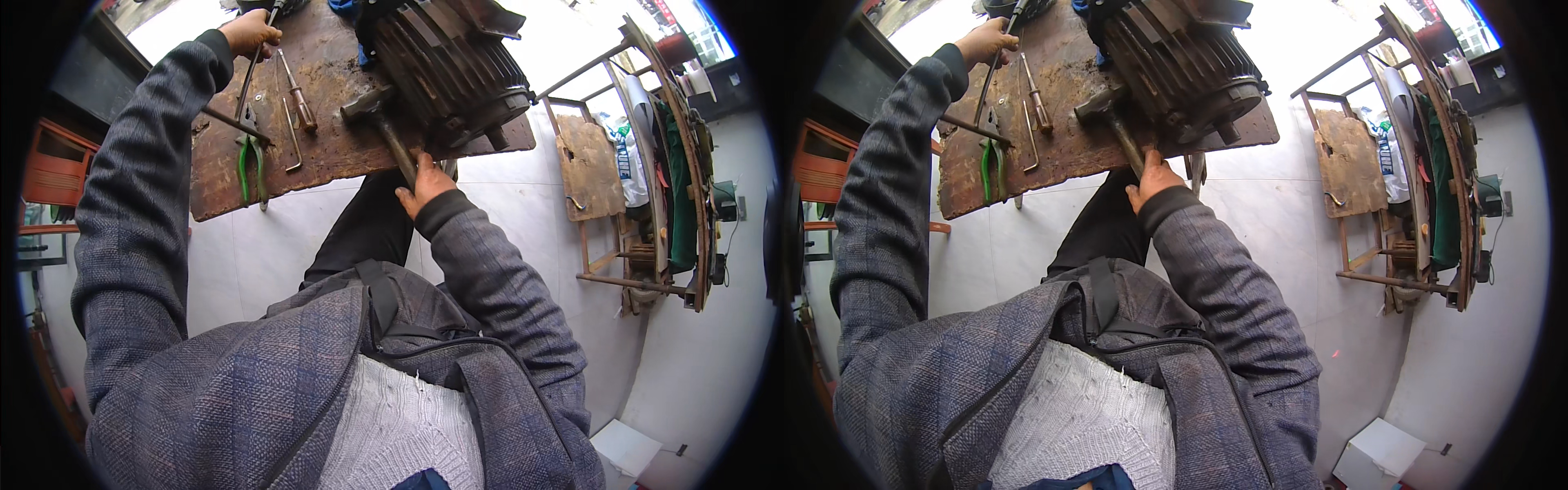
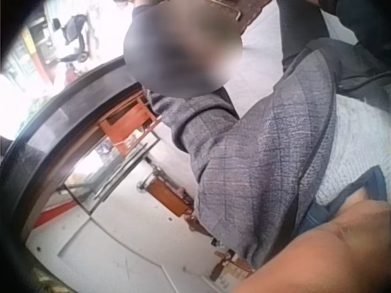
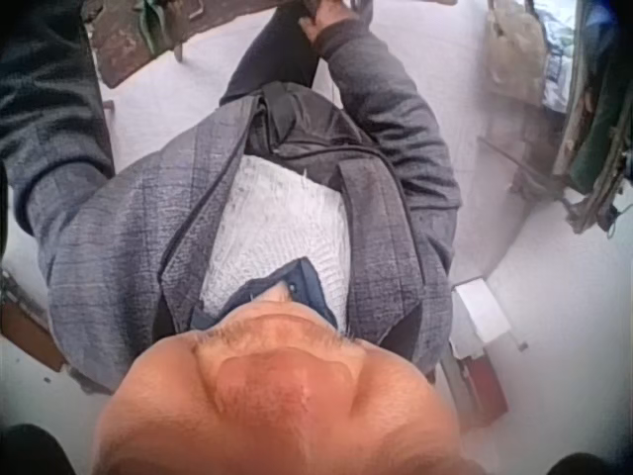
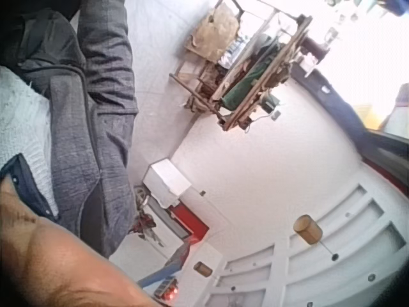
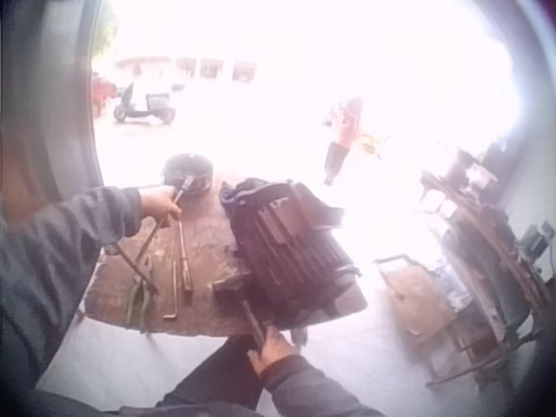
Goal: The person uses a metal rod and hammer to tap and adjust a bolt on a motor mounted on a workbench. They repeatedly reposition the rod, strike it, and check the bolt by hand, then continue tapping to secure the component.
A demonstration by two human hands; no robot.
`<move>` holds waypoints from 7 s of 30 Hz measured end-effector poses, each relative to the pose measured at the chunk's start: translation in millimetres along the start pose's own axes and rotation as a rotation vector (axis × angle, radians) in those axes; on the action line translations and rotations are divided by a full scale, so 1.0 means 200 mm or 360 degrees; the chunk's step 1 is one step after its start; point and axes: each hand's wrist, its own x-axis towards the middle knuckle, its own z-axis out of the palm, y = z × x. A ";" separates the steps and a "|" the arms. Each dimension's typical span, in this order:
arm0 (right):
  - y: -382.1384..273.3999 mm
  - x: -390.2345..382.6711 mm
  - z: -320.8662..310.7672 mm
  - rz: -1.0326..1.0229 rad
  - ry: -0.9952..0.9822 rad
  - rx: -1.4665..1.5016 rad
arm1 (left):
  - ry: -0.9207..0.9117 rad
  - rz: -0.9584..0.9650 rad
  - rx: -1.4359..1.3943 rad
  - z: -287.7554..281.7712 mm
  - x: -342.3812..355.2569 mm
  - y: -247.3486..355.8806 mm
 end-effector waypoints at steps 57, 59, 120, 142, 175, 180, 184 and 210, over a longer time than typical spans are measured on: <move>-0.04 -0.37 -1.05 0.0372 0.0042 0.0594 | 0.0647 0.1529 0.0082 1.04 -0.55 0.69; -0.03 -0.32 -0.99 -0.0008 0.0125 -0.0002 | 0.0638 0.1515 0.0095 1.04 -0.56 0.69; -0.08 -0.01 -0.49 0.0731 0.0099 0.1921 | -0.0108 -0.0329 -0.1409 0.43 -0.20 -0.24; -0.10 -0.05 -0.45 0.0697 0.0307 0.1943 | -0.0212 -0.0103 0.0645 0.22 -0.15 -0.10; -0.13 -0.04 -0.48 0.0720 0.0190 0.2014 | 0.0146 0.2143 0.0868 0.67 -0.22 0.92; -0.12 -0.03 -0.46 0.0717 0.0243 0.2098 | 0.0148 0.2203 0.0790 0.66 -0.22 0.92; -0.13 -0.03 -0.44 0.0714 0.0349 0.2102 | 0.0209 0.2366 0.0797 0.64 -0.16 0.90; -0.05 -0.21 -0.48 0.0311 0.0749 0.1900 | 0.0086 0.1496 0.0236 0.66 0.14 1.23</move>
